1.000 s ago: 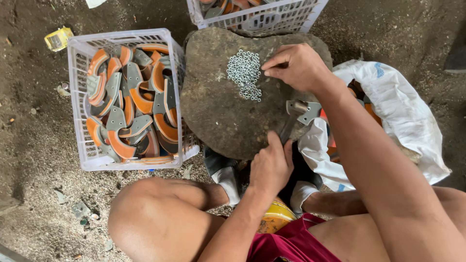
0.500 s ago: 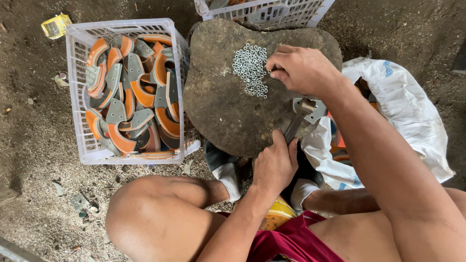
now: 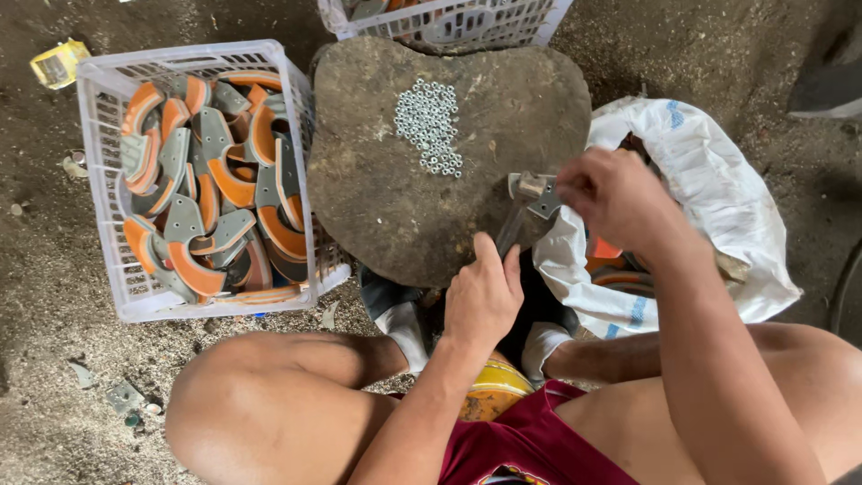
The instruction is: The person sits on the ground and assembles small metal washers onto curved orange and gray plastic slider parts. They use a hammer to tap the washers into place on a wooden block, then place the finished parts into a white sack.
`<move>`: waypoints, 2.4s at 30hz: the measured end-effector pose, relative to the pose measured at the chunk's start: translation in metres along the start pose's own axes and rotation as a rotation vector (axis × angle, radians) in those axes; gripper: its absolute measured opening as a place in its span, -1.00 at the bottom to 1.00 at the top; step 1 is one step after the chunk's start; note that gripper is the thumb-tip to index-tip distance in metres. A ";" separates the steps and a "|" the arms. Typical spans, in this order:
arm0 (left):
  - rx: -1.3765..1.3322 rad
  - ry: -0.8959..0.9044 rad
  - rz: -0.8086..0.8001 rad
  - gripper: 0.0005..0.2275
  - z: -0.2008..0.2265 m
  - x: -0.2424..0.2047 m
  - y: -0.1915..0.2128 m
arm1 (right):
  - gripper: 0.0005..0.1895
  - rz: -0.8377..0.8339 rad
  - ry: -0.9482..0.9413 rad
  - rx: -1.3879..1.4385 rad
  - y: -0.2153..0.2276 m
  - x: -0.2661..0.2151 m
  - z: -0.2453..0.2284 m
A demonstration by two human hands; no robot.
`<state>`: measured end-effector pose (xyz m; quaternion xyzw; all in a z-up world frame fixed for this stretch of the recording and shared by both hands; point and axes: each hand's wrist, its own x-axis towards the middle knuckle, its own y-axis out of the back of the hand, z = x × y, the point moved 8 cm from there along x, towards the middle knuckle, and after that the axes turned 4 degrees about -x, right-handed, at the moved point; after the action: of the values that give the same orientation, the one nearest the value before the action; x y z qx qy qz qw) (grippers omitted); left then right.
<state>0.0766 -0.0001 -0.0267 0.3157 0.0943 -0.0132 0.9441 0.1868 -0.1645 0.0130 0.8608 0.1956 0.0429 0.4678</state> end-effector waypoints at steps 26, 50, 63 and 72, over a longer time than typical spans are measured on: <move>0.021 0.036 -0.030 -0.67 0.000 0.000 -0.002 | -0.88 0.069 0.118 -0.101 -0.018 -0.023 -0.009; -0.185 -0.136 0.019 -0.74 0.044 -0.022 0.038 | -0.67 0.128 -0.635 0.480 -0.036 -0.067 0.040; 0.062 -0.077 -0.080 -0.75 0.025 -0.008 0.027 | -0.68 0.162 -0.600 0.393 -0.030 -0.067 0.039; -0.031 -0.252 0.012 -0.70 0.036 -0.018 0.026 | -0.67 0.130 -0.616 0.397 -0.038 -0.068 0.044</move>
<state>0.0675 -0.0012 0.0199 0.2976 -0.0267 -0.0455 0.9532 0.1239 -0.2061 -0.0351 0.9181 -0.0046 -0.2273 0.3247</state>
